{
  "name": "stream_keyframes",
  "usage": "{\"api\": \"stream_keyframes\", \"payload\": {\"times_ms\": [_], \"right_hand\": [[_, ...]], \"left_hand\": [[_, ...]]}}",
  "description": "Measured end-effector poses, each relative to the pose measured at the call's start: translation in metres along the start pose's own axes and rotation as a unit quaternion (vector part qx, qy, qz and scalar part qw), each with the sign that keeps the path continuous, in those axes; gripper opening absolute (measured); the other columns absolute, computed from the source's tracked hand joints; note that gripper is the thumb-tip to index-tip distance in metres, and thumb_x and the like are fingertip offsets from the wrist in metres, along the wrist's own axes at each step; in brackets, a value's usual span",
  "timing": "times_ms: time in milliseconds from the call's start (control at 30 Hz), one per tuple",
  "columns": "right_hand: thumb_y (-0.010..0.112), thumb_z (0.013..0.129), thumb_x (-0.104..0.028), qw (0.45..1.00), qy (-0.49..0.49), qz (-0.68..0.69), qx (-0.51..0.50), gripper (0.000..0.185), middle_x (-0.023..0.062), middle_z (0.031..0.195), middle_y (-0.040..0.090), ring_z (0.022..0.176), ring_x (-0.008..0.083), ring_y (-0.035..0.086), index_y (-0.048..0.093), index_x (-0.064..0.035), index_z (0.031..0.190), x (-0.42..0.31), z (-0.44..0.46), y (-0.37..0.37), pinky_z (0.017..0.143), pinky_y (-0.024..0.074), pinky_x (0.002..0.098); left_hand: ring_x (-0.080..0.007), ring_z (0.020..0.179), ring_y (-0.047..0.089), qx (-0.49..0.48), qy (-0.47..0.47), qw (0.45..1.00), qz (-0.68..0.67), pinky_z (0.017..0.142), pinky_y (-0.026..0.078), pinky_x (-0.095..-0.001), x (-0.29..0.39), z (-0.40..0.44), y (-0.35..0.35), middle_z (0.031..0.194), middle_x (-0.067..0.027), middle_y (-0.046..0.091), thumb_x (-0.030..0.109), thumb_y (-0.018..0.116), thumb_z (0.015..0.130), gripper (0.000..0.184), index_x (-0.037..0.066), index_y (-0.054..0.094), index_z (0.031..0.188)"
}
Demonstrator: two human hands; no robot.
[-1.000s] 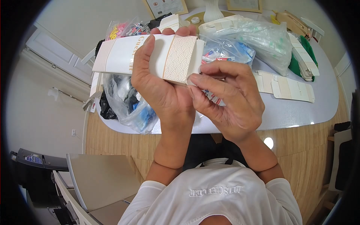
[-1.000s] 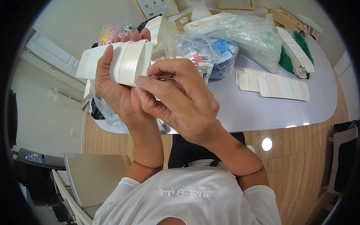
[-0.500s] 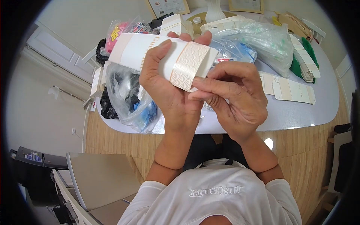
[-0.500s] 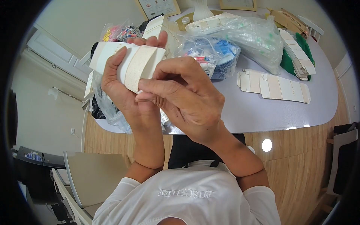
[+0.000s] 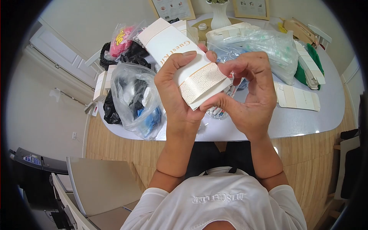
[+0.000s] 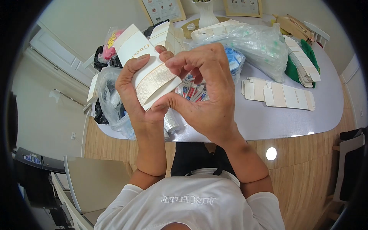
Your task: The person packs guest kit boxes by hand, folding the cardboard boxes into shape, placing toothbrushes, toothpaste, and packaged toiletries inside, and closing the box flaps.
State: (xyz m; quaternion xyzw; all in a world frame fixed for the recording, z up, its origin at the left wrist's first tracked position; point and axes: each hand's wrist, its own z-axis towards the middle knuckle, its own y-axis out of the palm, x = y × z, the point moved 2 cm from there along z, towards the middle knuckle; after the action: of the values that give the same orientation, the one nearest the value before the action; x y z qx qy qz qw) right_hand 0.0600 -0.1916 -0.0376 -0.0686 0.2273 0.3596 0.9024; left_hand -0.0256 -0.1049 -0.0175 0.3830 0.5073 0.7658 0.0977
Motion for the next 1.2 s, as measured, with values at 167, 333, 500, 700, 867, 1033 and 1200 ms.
{"api": "stream_keyframes", "payload": {"times_ms": [167, 333, 500, 700, 867, 1033, 1200], "right_hand": [[0.087, 0.053, -0.018, 0.997, 0.063, 0.043, -0.001, 0.049, 0.0025, 0.089, 0.05, 0.078, 0.0107, 0.049, 0.061, -0.0061, 0.093, 0.001, -0.004, 0.004, 0.058, 0.0416, 0.0218], [0.087, 0.052, -0.015, 0.997, 0.071, 0.012, -0.014, 0.044, 0.0033, 0.089, 0.047, 0.08, 0.0113, 0.048, 0.067, -0.0047, 0.09, -0.005, -0.005, 0.006, 0.059, 0.0429, 0.0212], [0.086, 0.053, -0.013, 0.995, 0.092, 0.007, -0.027, 0.04, 0.0034, 0.089, 0.046, 0.08, 0.0117, 0.048, 0.069, -0.0054, 0.088, -0.005, -0.005, 0.007, 0.06, 0.0439, 0.0215], [0.085, 0.053, -0.01, 0.994, 0.109, 0.005, -0.029, 0.037, 0.0031, 0.088, 0.045, 0.081, 0.0118, 0.048, 0.07, -0.006, 0.086, 0.0, -0.007, 0.008, 0.06, 0.0441, 0.0219], [0.079, 0.068, -0.002, 0.916, 0.237, 0.324, 0.014, 0.056, 0.0083, 0.109, 0.052, 0.089, 0.0115, 0.051, 0.05, -0.0016, 0.117, 0.008, -0.016, 0.022, 0.077, 0.0473, 0.0243], [0.069, 0.076, 0.005, 0.845, 0.335, 0.416, 0.007, 0.057, 0.0127, 0.121, 0.048, 0.103, 0.0152, 0.052, 0.037, 0.0008, 0.123, -0.002, -0.014, 0.024, 0.092, 0.0458, 0.0304], [0.066, 0.077, 0.007, 0.836, 0.336, 0.434, -0.005, 0.052, 0.0137, 0.121, 0.047, 0.106, 0.016, 0.052, 0.039, 0.0001, 0.12, 0.0, -0.017, 0.025, 0.092, 0.0472, 0.0311]], "left_hand": [[-0.0235, 0.072, 0.059, 0.004, 0.012, 1.0, 0.019, 0.066, 0.055, -0.034, 0.001, -0.002, 0.002, 0.081, -0.017, 0.058, 0.011, 0.054, 0.075, 0.031, -0.006, 0.05, 0.101], [-0.0238, 0.07, 0.059, -0.016, -0.007, 1.0, 0.016, 0.063, 0.056, -0.0364, 0.004, -0.003, 0.001, 0.081, -0.0171, 0.058, 0.013, 0.053, 0.075, 0.031, -0.005, 0.051, 0.1], [-0.0241, 0.069, 0.059, -0.004, -0.018, 0.999, 0.028, 0.061, 0.056, -0.0379, 0.003, -0.001, -0.003, 0.081, -0.017, 0.058, 0.013, 0.053, 0.075, 0.03, -0.005, 0.051, 0.099], [-0.0235, 0.069, 0.059, 0.015, 0.006, 1.0, 0.027, 0.063, 0.056, -0.0369, 0.002, -0.001, -0.007, 0.082, -0.0168, 0.058, 0.013, 0.052, 0.075, 0.03, -0.004, 0.05, 0.099], [-0.0248, 0.074, 0.061, 0.012, 0.047, 0.999, -0.009, 0.078, 0.054, -0.0377, 0.003, 0.003, -0.012, 0.085, -0.015, 0.058, 0.015, 0.054, 0.076, 0.031, -0.002, 0.05, 0.101], [-0.0259, 0.077, 0.063, 0.008, 0.082, 0.997, 0.017, 0.092, 0.048, -0.0421, 0.001, 0.003, -0.01, 0.083, -0.0134, 0.059, 0.016, 0.055, 0.076, 0.033, -0.001, 0.05, 0.103], [-0.0273, 0.078, 0.064, -0.001, 0.088, 0.996, 0.014, 0.095, 0.047, -0.0437, 0.002, 0.002, -0.011, 0.082, -0.0138, 0.059, 0.017, 0.055, 0.077, 0.034, -0.002, 0.049, 0.104]]}}
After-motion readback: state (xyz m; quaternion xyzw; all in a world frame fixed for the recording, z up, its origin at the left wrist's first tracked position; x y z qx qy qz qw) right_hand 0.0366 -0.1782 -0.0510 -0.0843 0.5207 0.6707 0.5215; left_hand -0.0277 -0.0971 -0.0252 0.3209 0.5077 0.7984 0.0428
